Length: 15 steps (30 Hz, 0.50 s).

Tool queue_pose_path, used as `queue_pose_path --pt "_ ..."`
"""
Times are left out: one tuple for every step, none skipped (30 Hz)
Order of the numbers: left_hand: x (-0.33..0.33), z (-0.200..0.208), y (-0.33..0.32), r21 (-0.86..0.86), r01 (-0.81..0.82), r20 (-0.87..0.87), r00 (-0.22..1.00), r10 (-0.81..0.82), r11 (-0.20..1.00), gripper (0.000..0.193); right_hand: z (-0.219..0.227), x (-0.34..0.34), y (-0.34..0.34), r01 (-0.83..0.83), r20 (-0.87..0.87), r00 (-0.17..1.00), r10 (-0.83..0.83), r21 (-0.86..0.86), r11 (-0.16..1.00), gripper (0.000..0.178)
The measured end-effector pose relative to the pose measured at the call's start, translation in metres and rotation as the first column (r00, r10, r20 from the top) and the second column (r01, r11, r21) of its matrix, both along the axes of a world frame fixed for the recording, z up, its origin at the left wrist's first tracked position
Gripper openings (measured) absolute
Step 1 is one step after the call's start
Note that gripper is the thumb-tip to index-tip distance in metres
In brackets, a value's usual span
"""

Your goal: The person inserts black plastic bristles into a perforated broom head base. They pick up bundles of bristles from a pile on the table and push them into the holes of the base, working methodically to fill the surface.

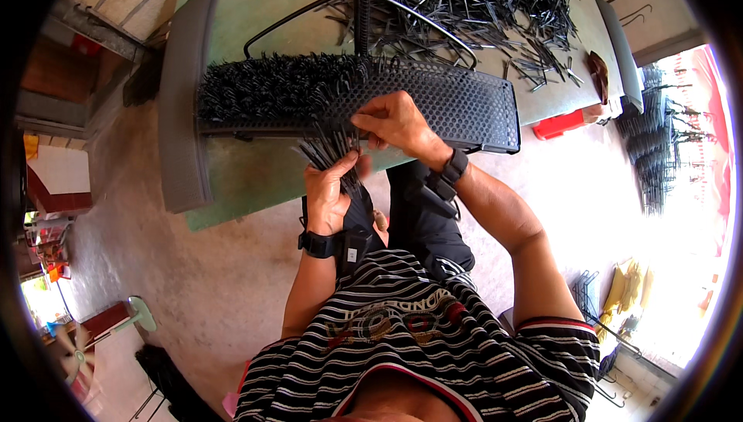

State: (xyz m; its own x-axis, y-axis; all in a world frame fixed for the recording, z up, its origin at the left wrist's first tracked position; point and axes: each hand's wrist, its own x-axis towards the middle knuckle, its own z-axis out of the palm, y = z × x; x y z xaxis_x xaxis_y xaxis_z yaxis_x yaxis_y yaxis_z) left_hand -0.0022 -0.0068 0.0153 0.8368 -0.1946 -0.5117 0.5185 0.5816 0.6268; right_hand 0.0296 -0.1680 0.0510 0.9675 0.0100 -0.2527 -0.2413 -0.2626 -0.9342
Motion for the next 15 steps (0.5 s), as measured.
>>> queue_pose_path --pt "0.000 0.000 -0.003 -0.002 -0.003 0.017 1.000 0.003 1.000 0.017 -0.004 -0.004 0.000 0.060 -0.059 0.997 -0.055 0.091 0.994 0.018" --pt "-0.001 0.000 -0.005 0.000 -0.009 0.031 0.999 0.009 1.000 0.014 -0.004 -0.002 -0.002 0.142 0.047 0.988 -0.147 0.102 0.985 0.016" --pt "-0.002 -0.001 -0.005 -0.003 -0.012 0.019 1.000 0.012 1.000 0.013 -0.002 0.002 -0.004 0.221 0.152 0.959 -0.238 0.122 0.968 0.015" --pt "-0.003 -0.003 -0.005 -0.006 -0.015 0.007 1.000 0.015 1.000 0.011 0.001 0.007 -0.006 0.295 0.252 0.912 -0.325 0.150 0.944 0.015" --pt "-0.003 -0.004 -0.005 -0.009 -0.017 -0.004 1.000 0.017 1.000 0.009 0.005 0.012 -0.007 0.339 0.364 0.864 -0.349 0.091 0.936 0.015" --pt "-0.003 -0.006 -0.004 0.011 -0.010 0.005 1.000 0.010 1.000 0.008 0.009 0.017 -0.006 0.388 0.473 0.805 -0.359 0.038 0.921 0.015" --pt "-0.004 -0.009 -0.003 0.030 -0.004 0.014 1.000 0.003 1.000 0.007 0.011 0.022 -0.006 0.440 0.577 0.736 -0.355 -0.009 0.898 0.016" --pt "-0.004 -0.011 -0.002 0.049 0.002 0.024 1.000 -0.003 0.999 0.006 0.009 0.026 -0.006 0.434 0.622 0.710 -0.331 -0.016 0.901 0.016" --pt "-0.004 -0.011 -0.002 0.054 -0.001 0.023 1.000 0.000 0.999 0.006 0.007 0.030 -0.008 0.439 0.656 0.691 -0.302 -0.050 0.897 0.015" --pt "-0.004 -0.011 -0.002 0.060 -0.005 0.022 1.000 0.003 0.998 0.006 0.004 0.032 -0.009 0.446 0.689 0.672 -0.272 -0.083 0.891 0.014" --pt "-0.004 -0.011 -0.002 0.066 -0.009 0.020 1.000 0.008 0.998 0.006 0.001 0.035 -0.010 0.452 0.718 0.653 -0.240 -0.115 0.885 0.014" --pt "-0.004 -0.010 -0.002 0.064 -0.012 0.007 1.000 0.011 0.998 0.008 -0.003 0.037 -0.011 0.451 0.718 0.656 -0.233 -0.126 0.883 0.013" --pt "-0.003 -0.008 -0.001 0.062 -0.014 -0.006 1.000 0.015 0.998 0.010 -0.007 0.039 -0.013 0.451 0.717 0.659 -0.226 -0.136 0.882 0.012" --pt "-0.003 -0.008 0.000 0.060 -0.017 -0.019 1.000 0.018 0.998 0.012 -0.010 0.040 -0.014 0.451 0.717 0.662 -0.219 -0.147 0.881 0.011" --pt "-0.003 -0.009 0.000 0.055 -0.016 -0.021 1.000 0.018 0.998 0.011 -0.013 0.040 -0.014 0.445 0.728 0.658 -0.191 -0.172 0.879 0.010"
